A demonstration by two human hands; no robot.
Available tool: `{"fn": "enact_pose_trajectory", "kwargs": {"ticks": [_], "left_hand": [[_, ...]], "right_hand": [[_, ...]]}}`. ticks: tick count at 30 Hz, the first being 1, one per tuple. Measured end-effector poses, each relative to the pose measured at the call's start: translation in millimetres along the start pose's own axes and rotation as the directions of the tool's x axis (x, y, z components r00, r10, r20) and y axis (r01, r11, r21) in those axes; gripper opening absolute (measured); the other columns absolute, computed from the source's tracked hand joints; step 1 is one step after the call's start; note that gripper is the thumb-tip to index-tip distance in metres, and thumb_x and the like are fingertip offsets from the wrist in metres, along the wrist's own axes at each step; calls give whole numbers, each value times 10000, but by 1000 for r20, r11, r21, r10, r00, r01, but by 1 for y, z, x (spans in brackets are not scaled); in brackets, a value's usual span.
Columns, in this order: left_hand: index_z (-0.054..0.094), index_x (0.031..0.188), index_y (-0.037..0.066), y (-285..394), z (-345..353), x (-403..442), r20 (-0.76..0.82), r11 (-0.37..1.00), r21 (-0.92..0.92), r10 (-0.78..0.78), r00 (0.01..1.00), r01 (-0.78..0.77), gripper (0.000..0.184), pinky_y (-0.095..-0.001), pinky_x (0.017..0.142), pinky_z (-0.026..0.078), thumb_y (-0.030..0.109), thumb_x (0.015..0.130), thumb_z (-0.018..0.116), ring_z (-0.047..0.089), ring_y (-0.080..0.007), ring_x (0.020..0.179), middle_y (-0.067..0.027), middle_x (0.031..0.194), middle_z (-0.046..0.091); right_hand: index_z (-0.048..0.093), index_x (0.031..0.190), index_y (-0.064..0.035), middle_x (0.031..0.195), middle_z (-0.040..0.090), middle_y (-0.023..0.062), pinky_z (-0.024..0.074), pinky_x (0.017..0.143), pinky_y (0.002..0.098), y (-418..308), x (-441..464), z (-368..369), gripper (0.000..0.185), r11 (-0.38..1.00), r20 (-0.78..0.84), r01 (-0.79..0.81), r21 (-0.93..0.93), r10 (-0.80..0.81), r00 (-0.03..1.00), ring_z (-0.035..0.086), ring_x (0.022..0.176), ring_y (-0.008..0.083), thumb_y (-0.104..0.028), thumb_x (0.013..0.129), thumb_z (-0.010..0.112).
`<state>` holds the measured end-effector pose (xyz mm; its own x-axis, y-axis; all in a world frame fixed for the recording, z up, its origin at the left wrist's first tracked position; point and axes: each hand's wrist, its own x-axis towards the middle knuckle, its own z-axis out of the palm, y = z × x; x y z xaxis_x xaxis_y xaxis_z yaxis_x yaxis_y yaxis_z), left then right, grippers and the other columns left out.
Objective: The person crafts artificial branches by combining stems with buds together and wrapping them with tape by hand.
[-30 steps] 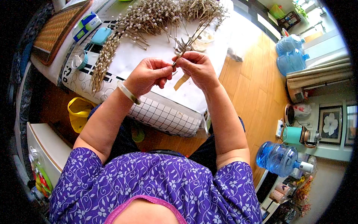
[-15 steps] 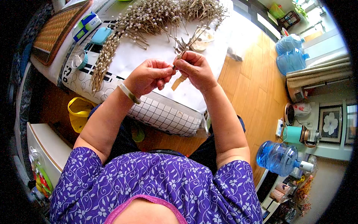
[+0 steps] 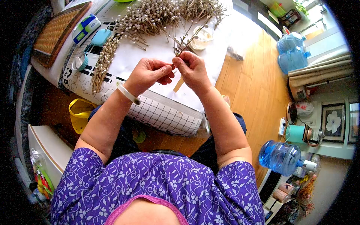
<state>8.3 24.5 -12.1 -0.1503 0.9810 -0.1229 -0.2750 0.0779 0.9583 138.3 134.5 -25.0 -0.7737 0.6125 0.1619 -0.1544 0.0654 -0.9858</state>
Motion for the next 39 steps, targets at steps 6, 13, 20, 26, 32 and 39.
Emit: {"fn": "enact_pose_trajectory", "kwargs": {"ticks": [6,13,20,26,32,39], "left_hand": [[607,833,-44,-3,6,-3,-102,957,259,163,981,-132,135,-198,511,474,66,834,529,554,-79,565,-56,668,594],[592,831,-12,-1,4,-2,-88,992,100,91,992,-82,126,-190,471,453,92,850,523,516,-64,507,-27,642,561],[597,832,-11,-1,10,-4,-96,998,-22,64,993,-66,133,-194,481,459,115,838,553,525,-72,510,-36,657,573],[600,844,-15,-3,5,0,-91,998,-25,47,995,-50,146,-200,505,468,128,827,574,544,-83,537,-55,687,598],[598,844,-8,-2,-5,3,-150,996,-57,65,987,-74,143,-228,558,499,131,828,569,589,-116,597,-69,706,608],[605,882,-4,-8,-15,10,-112,993,-39,110,988,-115,140,-254,638,505,119,830,561,605,-134,714,-85,834,625]], "right_hand": [[534,732,-23,668,514,-26,359,546,173,8,-1,8,126,999,-60,-38,-28,36,998,437,618,28,-97,828,569],[570,757,-18,728,597,28,399,567,190,-4,-2,11,105,941,-16,-85,328,96,995,520,638,67,-105,812,591],[566,774,-12,724,589,31,416,593,200,1,-1,12,112,949,-36,-24,314,37,999,522,645,76,-110,827,574],[564,763,-20,698,554,2,396,573,187,5,1,12,146,985,-55,31,173,-22,998,481,628,53,-143,843,558],[497,1086,-14,846,568,53,374,542,181,-9,0,-9,578,860,142,-210,465,162,977,463,600,66,-531,854,382],[360,1204,32,1127,488,222,408,888,322,-14,-4,-13,738,805,163,-239,543,179,970,530,995,240,-601,824,330]]}}
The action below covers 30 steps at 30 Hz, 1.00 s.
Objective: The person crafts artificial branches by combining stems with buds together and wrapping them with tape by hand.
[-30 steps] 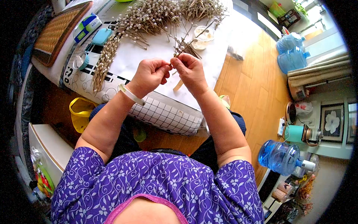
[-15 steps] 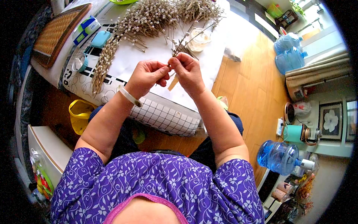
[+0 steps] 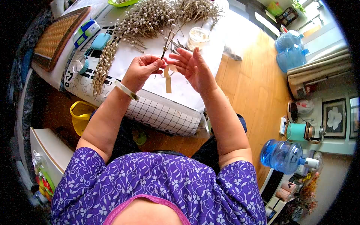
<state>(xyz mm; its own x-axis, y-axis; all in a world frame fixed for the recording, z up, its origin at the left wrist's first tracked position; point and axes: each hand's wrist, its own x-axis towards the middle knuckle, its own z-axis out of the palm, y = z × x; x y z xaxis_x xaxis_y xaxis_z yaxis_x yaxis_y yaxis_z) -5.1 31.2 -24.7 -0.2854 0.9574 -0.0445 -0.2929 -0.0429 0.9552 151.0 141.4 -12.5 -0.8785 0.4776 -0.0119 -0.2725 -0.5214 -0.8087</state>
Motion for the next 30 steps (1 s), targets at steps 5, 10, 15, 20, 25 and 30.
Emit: {"fn": "enact_pose_trajectory", "kwargs": {"ticks": [5,10,15,20,25,30], "left_hand": [[604,900,-9,6,3,-1,52,997,54,49,997,-52,148,-258,658,505,114,833,555,613,-152,790,-110,1029,587],[599,916,-21,7,8,-3,139,998,8,66,988,-68,161,-263,696,503,108,828,559,616,-172,833,-118,1037,584],[596,920,-27,11,8,-1,101,999,-38,40,994,-37,166,-267,692,513,107,839,541,623,-178,801,-122,853,634],[598,901,-33,16,0,-2,49,985,-172,-5,999,13,158,-278,705,522,96,845,525,625,-170,745,-132,848,627],[595,891,-40,16,-3,0,43,977,-209,-44,998,52,153,-270,696,527,90,841,530,625,-163,734,-136,838,626],[600,885,-35,15,-2,-1,83,987,-156,-16,996,28,149,-266,672,528,90,840,533,624,-161,720,-122,814,630]], "right_hand": [[205,1267,94,1131,460,218,371,928,322,-4,2,-1,881,998,-20,64,-7,-64,998,484,1051,257,-633,794,359],[245,1254,86,1129,471,213,363,937,326,2,5,3,854,997,-45,46,-55,-48,998,489,1034,250,-634,802,326],[278,1248,83,1096,502,188,389,914,325,6,8,9,518,996,-9,32,-78,-33,999,514,1005,230,-279,897,397],[494,1092,33,941,584,90,467,776,244,24,9,15,275,726,94,253,-640,-252,963,562,859,138,31,817,486],[575,903,15,718,587,35,467,550,204,19,8,19,128,839,-102,17,-544,-86,991,539,624,80,-72,809,582],[586,835,13,689,581,31,452,509,203,18,8,24,109,852,-161,-25,-523,-69,985,532,584,77,-94,814,580]]}}
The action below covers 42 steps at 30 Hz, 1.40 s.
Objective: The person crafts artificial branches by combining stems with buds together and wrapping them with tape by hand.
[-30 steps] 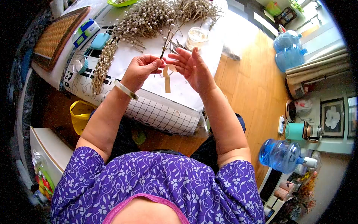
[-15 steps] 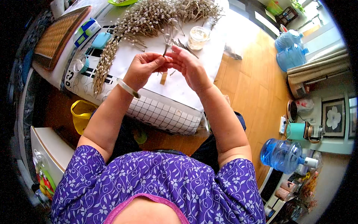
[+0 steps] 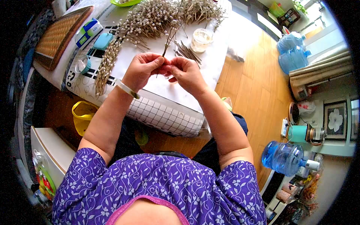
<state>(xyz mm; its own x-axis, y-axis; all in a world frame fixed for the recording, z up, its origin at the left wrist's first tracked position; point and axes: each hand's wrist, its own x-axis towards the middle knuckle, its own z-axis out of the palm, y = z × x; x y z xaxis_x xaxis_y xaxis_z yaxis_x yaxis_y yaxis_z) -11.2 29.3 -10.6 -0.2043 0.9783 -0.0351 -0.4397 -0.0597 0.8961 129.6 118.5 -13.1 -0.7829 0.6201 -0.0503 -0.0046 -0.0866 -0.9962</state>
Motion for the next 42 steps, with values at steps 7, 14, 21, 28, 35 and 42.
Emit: {"fn": "enact_pose_trajectory", "kwargs": {"ticks": [7,14,21,28,35,42], "left_hand": [[607,863,-36,6,2,-2,-104,992,128,25,994,-11,131,-236,593,515,81,817,568,624,-149,687,-110,775,629],[609,869,-7,-4,5,-2,-39,985,172,-9,999,16,134,-232,573,513,115,823,576,601,-119,604,-66,710,617],[604,853,-13,-5,7,-3,-30,971,241,18,999,-10,134,-215,553,499,114,829,568,585,-105,583,-61,694,611],[600,846,-22,-3,8,-3,-54,959,281,36,998,-20,147,-215,542,500,121,827,573,588,-107,586,-65,695,610],[589,870,-30,-4,10,-3,-95,964,265,31,995,-5,155,-223,550,512,116,817,585,599,-118,605,-78,701,610],[556,959,-28,-1,11,-3,-115,983,171,88,989,-67,177,-231,565,525,52,803,582,605,-126,624,-97,723,615]], "right_hand": [[585,843,-6,692,572,25,440,519,192,1,1,-16,115,991,-40,70,-113,-74,996,517,583,61,-120,826,573],[593,793,-9,627,561,12,409,451,180,-5,5,-12,158,997,-90,67,32,-64,994,495,515,52,-166,811,596],[585,811,-5,619,548,12,392,442,179,-9,3,-7,136,997,-28,46,55,-45,999,481,505,52,-141,815,585],[584,828,2,616,541,6,388,429,178,-6,3,-7,149,986,4,90,140,-92,996,468,477,49,-147,822,575],[585,854,2,618,521,2,354,450,175,-5,3,-4,114,983,-18,71,171,-70,997,443,508,48,-106,816,581],[589,839,-23,636,547,-5,369,442,168,0,6,-3,127,957,-17,106,268,-106,994,477,532,43,-147,815,587]]}}
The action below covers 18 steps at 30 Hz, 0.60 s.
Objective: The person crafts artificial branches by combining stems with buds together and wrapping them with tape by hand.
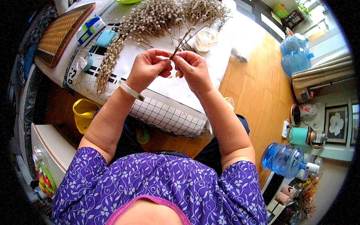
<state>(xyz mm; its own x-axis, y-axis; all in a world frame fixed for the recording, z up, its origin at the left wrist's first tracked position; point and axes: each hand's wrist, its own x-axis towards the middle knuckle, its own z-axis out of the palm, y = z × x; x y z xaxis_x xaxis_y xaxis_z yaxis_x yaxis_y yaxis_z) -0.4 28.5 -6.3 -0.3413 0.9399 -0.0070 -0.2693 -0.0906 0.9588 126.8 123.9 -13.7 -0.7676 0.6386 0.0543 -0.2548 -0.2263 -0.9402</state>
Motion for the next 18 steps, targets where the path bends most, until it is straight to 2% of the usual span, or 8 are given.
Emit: {"fn": "enact_pose_trajectory", "kwargs": {"ticks": [8,10,11,13,14,16,17,18], "left_hand": [[589,939,-14,-5,6,-1,-37,992,51,116,993,-114,144,-231,583,522,28,802,576,601,-119,635,-93,744,620],[603,902,-16,-8,8,-2,-52,947,191,271,961,-257,111,-204,548,491,26,819,542,592,-90,632,-60,709,617],[603,902,-16,-10,7,-1,-51,948,190,270,962,-256,111,-204,548,491,26,819,542,592,-90,632,-60,709,617],[612,899,-8,-15,4,0,-10,837,381,428,904,-392,120,-218,544,486,7,796,552,598,-99,623,-69,717,627],[612,899,-8,-12,4,-1,-10,837,382,428,904,-392,120,-218,544,486,7,796,552,598,-99,623,-69,717,627],[615,886,5,-5,4,-3,91,655,568,551,830,-497,146,-258,555,490,-20,756,553,614,-165,623,-104,732,627],[615,886,5,-4,4,-3,92,655,568,550,830,-498,146,-258,555,490,-20,756,553,614,-165,623,-104,732,627],[615,871,7,-2,2,-2,176,509,653,618,767,-560,149,-275,563,491,-27,742,547,612,-201,634,-117,738,622]], "right_hand": [[585,841,-23,633,540,-2,370,439,174,2,1,2,113,997,-33,-1,77,3,999,470,523,48,-133,814,583],[583,835,-25,632,536,-1,369,439,174,3,0,2,103,984,-39,-53,167,60,997,463,518,51,-125,813,582],[583,835,-25,632,536,-1,369,439,174,2,0,3,103,984,-40,-53,168,61,997,463,518,51,-125,813,582],[578,832,-23,630,535,5,373,438,178,-1,-1,5,90,977,-43,-64,203,74,996,463,511,57,-109,808,581],[578,832,-23,630,535,5,373,438,178,-2,-1,6,90,977,-43,-64,203,74,996,463,511,57,-109,808,581],[573,835,-21,630,536,14,378,437,184,-3,-1,7,79,950,-46,-77,302,95,994,465,500,64,-92,803,582],[573,835,-21,630,536,14,378,437,184,-4,-1,6,79,950,-46,-77,302,95,994,465,500,64,-92,803,582],[571,839,-19,634,541,21,382,437,189,-5,-2,6,81,937,-18,-74,340,85,996,472,500,70,-89,800,584]]}}
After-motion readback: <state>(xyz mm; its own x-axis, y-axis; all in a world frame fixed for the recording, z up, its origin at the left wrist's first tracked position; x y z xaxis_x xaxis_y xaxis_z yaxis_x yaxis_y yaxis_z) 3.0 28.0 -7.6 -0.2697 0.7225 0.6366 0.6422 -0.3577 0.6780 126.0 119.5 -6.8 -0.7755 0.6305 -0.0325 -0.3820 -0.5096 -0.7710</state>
